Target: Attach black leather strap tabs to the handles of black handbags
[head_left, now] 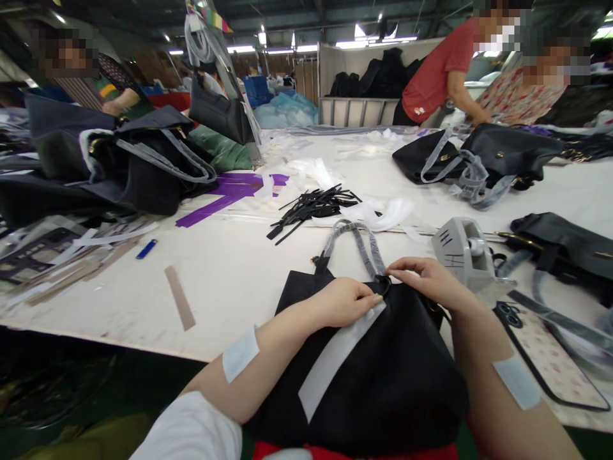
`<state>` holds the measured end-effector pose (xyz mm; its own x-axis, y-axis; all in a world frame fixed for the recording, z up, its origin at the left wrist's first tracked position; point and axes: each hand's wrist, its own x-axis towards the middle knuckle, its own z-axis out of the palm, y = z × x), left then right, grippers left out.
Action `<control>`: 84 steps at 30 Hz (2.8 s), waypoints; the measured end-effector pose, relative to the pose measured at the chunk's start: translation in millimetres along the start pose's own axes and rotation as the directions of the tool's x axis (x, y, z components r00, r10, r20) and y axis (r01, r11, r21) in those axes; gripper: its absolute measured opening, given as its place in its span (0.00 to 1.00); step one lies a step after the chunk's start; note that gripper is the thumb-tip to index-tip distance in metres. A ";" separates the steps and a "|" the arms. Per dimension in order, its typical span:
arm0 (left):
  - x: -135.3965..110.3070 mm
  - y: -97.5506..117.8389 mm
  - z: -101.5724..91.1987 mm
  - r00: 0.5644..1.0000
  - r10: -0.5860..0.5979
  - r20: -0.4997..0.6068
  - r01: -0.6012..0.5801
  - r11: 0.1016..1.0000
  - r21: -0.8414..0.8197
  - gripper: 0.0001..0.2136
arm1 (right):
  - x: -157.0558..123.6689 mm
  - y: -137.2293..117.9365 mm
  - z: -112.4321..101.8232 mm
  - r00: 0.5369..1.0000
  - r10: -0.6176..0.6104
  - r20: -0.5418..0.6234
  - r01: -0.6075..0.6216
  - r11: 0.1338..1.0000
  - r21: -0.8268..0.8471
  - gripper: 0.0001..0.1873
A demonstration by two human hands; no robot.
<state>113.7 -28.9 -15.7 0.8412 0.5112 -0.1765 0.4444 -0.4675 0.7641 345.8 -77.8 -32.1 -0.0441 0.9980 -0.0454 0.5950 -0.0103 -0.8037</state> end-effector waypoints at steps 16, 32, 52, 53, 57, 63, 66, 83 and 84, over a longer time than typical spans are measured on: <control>12.0 -6.5 18.0 0.993 -0.076 -0.091 0.074 0.997 -0.021 0.21 | 2.6 0.1 16.8 0.987 0.095 0.128 -0.116 0.980 0.162 0.20; 25.0 -7.9 17.2 0.958 0.004 -0.286 -0.016 0.999 -0.040 0.23 | -1.4 -7.8 15.5 0.992 0.026 0.120 -0.055 0.968 0.247 0.18; 21.2 -7.0 32.3 0.925 0.065 -0.374 0.010 0.980 0.197 0.14 | -10.7 -31.9 14.6 0.982 -0.188 -0.007 0.188 0.982 -0.006 0.12; 20.8 -6.9 34.4 0.917 0.072 -0.393 0.014 0.977 0.212 0.13 | -10.8 -32.3 15.6 0.978 -0.208 -0.016 0.207 0.978 -0.005 0.11; 22.0 -8.9 37.7 0.914 0.033 -0.404 0.037 0.986 0.164 0.13 | -10.5 -33.3 19.0 0.964 -0.251 -0.090 0.253 0.967 0.005 0.10; 21.9 -9.2 34.6 0.915 0.036 -0.401 0.006 0.995 0.103 0.14 | -13.4 -34.4 19.7 0.952 -0.288 -0.101 0.287 0.958 -0.018 0.13; 19.4 -7.1 34.2 0.902 0.090 -0.422 -0.017 0.985 0.174 0.14 | -15.2 -34.8 18.0 0.950 -0.299 -0.088 0.293 0.953 -0.072 0.14; 13.7 -3.4 31.9 0.881 0.192 -0.433 -0.045 0.944 0.327 0.14 | -19.5 -37.1 15.6 0.934 -0.350 -0.066 0.333 0.924 -0.188 0.13; 12.9 -2.5 31.7 0.879 0.199 -0.433 -0.048 0.941 0.336 0.14 | -19.1 -35.9 15.7 0.934 -0.351 -0.063 0.334 0.923 -0.189 0.12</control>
<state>133.2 -44.0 -39.5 0.6943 0.6686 0.2661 0.4814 -0.7064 0.5188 312.7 -97.5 -11.7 -0.1994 0.9400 0.2769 0.6865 0.3357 -0.6450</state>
